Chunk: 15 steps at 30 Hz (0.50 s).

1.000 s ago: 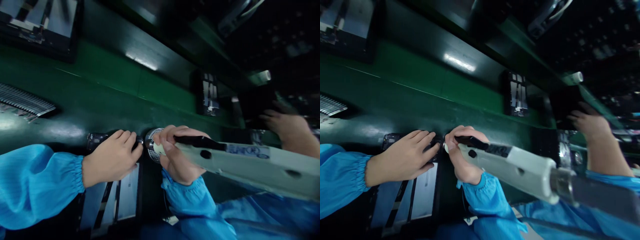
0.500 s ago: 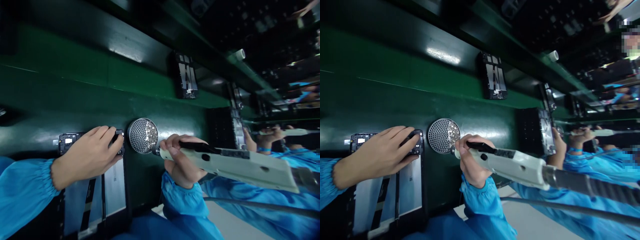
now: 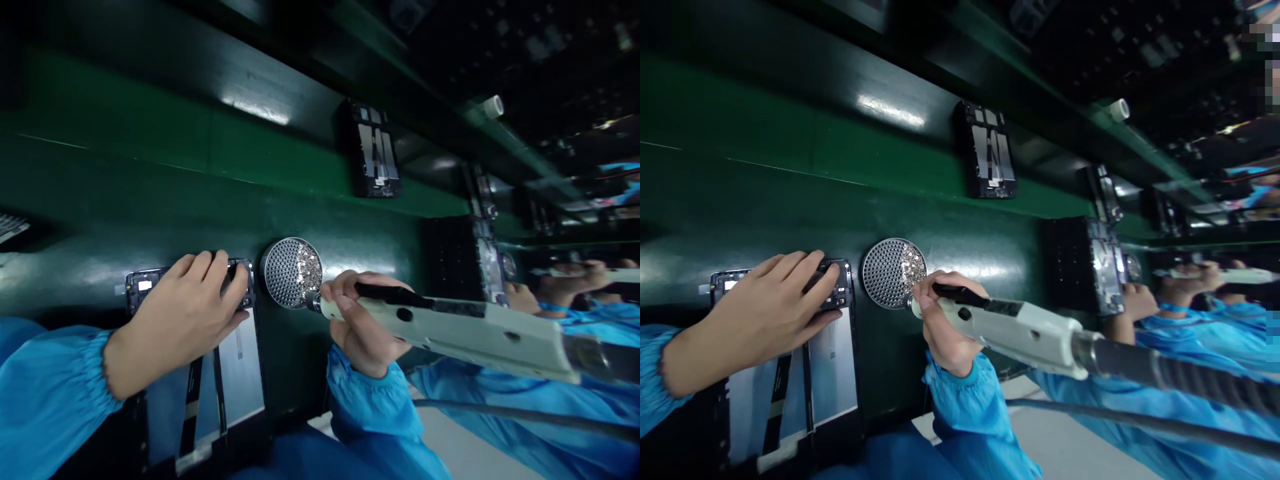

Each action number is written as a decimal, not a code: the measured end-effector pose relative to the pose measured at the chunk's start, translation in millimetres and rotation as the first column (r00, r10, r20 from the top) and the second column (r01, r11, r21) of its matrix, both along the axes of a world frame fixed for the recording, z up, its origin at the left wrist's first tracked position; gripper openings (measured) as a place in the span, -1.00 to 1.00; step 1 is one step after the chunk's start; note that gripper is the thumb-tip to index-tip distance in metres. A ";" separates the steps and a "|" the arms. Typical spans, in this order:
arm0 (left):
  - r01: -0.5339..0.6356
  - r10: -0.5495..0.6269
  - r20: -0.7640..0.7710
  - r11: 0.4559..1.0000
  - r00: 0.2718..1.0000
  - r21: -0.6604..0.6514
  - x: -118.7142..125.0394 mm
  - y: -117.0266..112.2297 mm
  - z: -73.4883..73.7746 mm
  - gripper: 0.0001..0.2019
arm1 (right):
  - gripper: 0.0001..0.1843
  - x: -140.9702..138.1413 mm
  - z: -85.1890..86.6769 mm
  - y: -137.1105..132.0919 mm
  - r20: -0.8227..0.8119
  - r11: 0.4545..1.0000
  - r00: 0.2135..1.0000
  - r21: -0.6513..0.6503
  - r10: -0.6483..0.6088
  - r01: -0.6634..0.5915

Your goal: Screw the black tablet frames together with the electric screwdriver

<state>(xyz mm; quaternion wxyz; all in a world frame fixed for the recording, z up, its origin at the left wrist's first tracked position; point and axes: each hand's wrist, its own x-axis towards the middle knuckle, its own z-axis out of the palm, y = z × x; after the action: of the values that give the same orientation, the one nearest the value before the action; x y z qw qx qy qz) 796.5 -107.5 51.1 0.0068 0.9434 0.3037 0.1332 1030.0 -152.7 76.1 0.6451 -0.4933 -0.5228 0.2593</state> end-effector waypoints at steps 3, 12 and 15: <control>-0.069 0.067 -0.091 0.998 0.994 -0.012 -5.2 -6.7 4.4 -0.46 | -0.66 -1.5 13.7 -0.5 0.001 0.999 0.999 -0.002 0.036 -0.036; -0.103 0.111 -0.102 0.991 0.989 0.084 -6.0 -18.7 3.1 -0.46 | -0.55 -64.2 52.0 23.5 0.050 0.954 0.955 -0.077 0.293 -0.288; -0.120 0.125 -0.084 0.991 0.989 0.065 -4.5 -19.2 1.8 -0.45 | -0.59 -78.0 41.9 29.8 0.117 0.949 0.942 -0.064 0.316 -0.310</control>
<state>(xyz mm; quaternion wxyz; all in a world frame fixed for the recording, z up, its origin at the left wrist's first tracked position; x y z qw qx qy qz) 792.0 -126.7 52.9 -0.0430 0.9277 0.3570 0.1006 952.0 -122.9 118.0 0.5503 -0.4335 -0.6282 0.3385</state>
